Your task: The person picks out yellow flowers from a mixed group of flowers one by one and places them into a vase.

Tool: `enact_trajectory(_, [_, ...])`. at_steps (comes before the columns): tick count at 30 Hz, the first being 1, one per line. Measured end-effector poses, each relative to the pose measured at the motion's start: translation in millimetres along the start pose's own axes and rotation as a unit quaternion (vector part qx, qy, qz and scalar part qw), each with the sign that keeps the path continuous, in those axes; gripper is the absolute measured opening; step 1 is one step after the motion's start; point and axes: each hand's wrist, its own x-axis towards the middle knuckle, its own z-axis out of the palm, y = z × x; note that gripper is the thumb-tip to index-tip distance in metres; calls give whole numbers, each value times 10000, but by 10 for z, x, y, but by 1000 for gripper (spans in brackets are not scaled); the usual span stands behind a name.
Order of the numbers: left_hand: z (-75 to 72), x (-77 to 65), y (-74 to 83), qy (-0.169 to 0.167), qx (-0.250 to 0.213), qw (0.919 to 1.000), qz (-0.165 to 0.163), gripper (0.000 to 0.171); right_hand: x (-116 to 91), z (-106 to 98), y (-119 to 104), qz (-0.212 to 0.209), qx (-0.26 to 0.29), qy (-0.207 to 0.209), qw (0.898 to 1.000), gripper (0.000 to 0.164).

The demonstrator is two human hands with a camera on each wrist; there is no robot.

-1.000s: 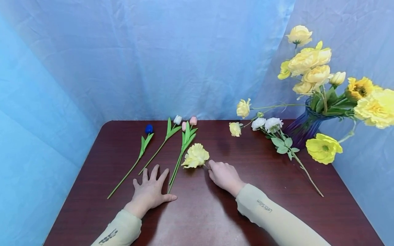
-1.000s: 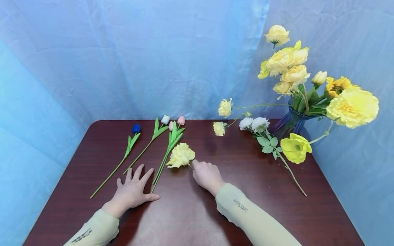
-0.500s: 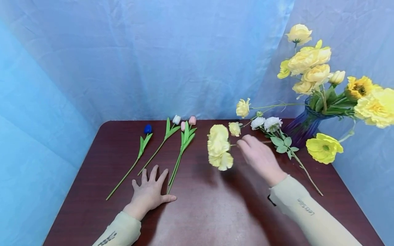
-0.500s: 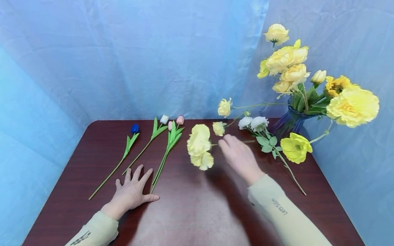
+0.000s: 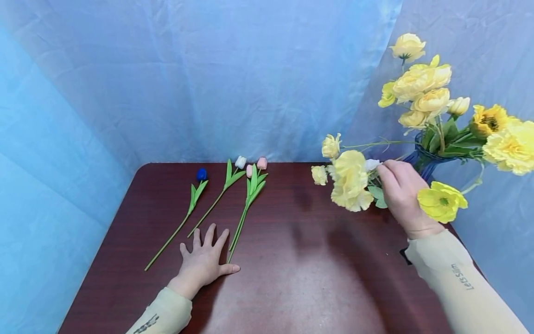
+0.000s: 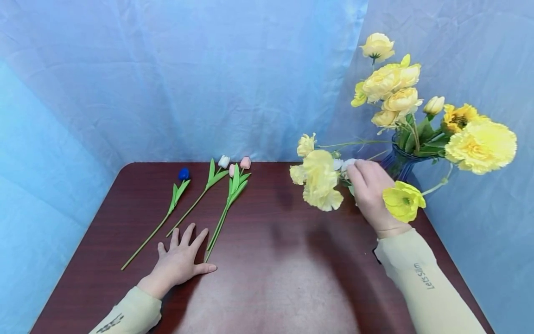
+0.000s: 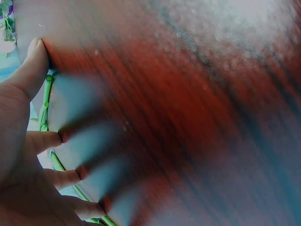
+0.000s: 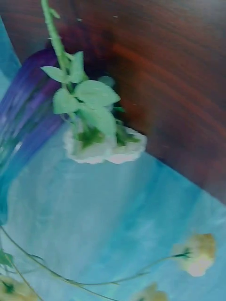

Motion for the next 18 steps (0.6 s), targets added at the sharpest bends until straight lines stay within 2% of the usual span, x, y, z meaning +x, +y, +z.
enact_trajectory(3, [4, -3, -1, -26, 5, 10000, -14, 104, 5, -79, 89, 183, -125, -248, 9994, 17])
enact_trajectory(8, [18, -5, -4, -112, -22, 9999, -49, 104, 26, -155, 176, 525, -340, -188, 9979, 16])
enact_trajectory(10, [14, -6, 0, -120, -37, 9999, -51, 104, 38, -171, 197, 753, -412, 14, 9963, 14])
enact_trajectory(13, [17, 1, -1, -86, -31, 10000, -34, 104, 65, -197, 234, 1189, -484, 364, 9911, 21])
enact_trajectory(15, [15, 3, 0, -68, -28, 10000, -24, 104, 100, -183, 273, 1504, -591, 846, 9832, 24])
enact_trajectory(18, [15, -1, -4, -59, -29, 10000, -6, 104, 159, -182, 334, 2122, -880, 1242, 9653, 23])
